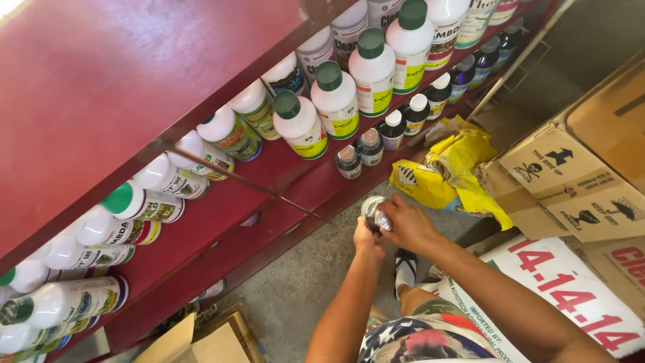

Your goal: The person is removing bottles from cardboard boxes and arranging them on shelves in a storage room.

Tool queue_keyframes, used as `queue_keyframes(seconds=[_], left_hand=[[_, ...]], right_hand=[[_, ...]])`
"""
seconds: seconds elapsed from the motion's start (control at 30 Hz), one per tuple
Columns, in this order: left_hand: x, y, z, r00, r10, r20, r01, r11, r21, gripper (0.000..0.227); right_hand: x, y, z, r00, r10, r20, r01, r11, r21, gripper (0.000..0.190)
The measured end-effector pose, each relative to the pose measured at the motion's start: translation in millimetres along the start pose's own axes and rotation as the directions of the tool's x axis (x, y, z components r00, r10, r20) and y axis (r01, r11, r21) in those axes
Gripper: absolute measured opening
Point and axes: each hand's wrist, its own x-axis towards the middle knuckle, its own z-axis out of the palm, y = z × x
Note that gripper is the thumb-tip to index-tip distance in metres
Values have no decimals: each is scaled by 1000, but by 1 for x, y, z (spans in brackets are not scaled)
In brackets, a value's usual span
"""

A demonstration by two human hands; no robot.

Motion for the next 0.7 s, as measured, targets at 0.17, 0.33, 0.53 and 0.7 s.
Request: queue_keyframes(seconds=[0.17, 0.33, 0.53, 0.7], left_hand=[[41, 6, 15, 991, 24, -129, -6, 990, 138, 34], [62, 47, 48, 955, 235, -183, -79, 793, 604, 35], [130, 91, 83, 647, 727, 227, -436, 109, 893, 68], [188, 96, 78, 442, 812, 381, -450, -166, 877, 63]], right_hand=[[51, 53, 4, 1000, 24, -15, -23, 999, 26, 55], [92, 75, 10, 994, 102, -32, -99, 991, 92, 52], [142, 114, 49, 992, 104, -73, -96, 990, 103, 51], [167, 131, 74, 986, 150, -68, -146, 987, 60, 51]])
